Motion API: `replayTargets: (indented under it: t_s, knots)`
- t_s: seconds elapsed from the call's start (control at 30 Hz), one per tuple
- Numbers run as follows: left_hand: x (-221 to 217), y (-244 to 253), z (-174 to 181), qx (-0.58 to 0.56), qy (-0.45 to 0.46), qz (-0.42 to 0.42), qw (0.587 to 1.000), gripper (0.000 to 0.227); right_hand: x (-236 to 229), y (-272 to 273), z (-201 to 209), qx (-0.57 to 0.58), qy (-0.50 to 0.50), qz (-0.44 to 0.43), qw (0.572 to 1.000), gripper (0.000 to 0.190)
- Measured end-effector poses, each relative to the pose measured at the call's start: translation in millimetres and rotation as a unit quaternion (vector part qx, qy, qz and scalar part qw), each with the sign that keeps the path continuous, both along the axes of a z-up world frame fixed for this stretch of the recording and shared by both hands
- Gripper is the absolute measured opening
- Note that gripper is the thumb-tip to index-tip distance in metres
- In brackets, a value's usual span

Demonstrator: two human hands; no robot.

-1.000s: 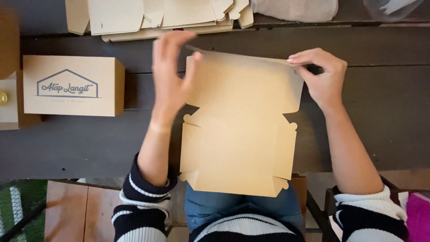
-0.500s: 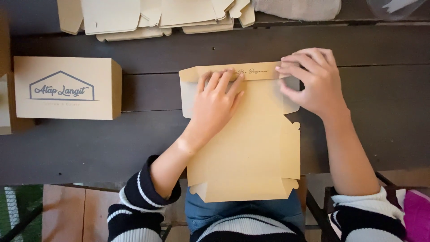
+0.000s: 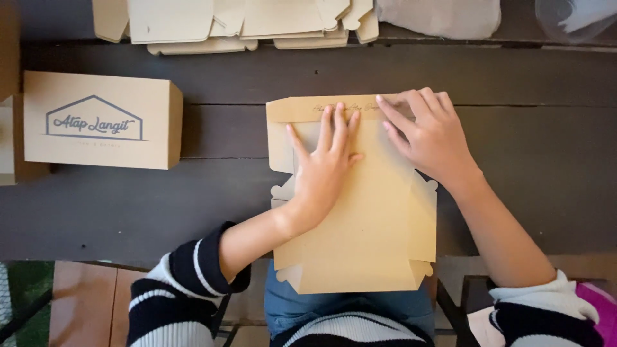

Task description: The person folds a flat cardboard box into a three-dimensional container. They fold the side flaps, tuck the tabs into slots, and press the edges to form the box shape. The finished box is placed on the table.

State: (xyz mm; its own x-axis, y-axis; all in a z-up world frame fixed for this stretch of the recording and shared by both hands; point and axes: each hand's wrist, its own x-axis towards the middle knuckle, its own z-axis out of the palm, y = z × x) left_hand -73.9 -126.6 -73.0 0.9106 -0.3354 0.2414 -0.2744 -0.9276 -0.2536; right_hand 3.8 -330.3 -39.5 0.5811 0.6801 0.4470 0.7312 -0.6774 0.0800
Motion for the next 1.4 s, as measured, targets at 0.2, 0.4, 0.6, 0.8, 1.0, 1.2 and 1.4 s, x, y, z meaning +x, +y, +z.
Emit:
replayTargets:
  t_s: [0.2, 0.4, 0.6, 0.8, 1.0, 1.2, 1.4]
  knots:
    - [-4, -4, 11, 0.043, 0.022, 0.065, 0.997, 0.087, 8, 16, 9, 0.001, 0.059, 0.043, 0.997, 0.025]
    - [-7, -9, 13, 0.033, 0.033, 0.073, 0.996, 0.077, 26, 41, 6, 0.03, 0.121, 0.104, 0.987, 0.024]
    - [-7, -12, 7, 0.03, 0.057, 0.093, 0.994, 0.079, 35, 60, 12, -0.014, 0.175, 0.112, 0.978, 0.021]
    - [-6, -11, 10, 0.025, 0.059, 0.097, 0.993, 0.079, 44, 86, 14, -0.005, 0.199, 0.131, 0.971, 0.027]
    - [-7, -11, 10, 0.025, 0.048, 0.096, 0.994, 0.075, 53, 96, 6, -0.004, 0.178, 0.146, 0.973, 0.027]
    - [-6, -11, 9, 0.022, 0.044, 0.092, 0.995, 0.075, 44, 83, 15, -0.009, 0.166, 0.123, 0.978, 0.027]
    - [-7, -8, 19, 0.039, 0.045, 0.081, 0.995, 0.08, 30, 38, 14, -0.028, 0.146, 0.065, 0.987, 0.018]
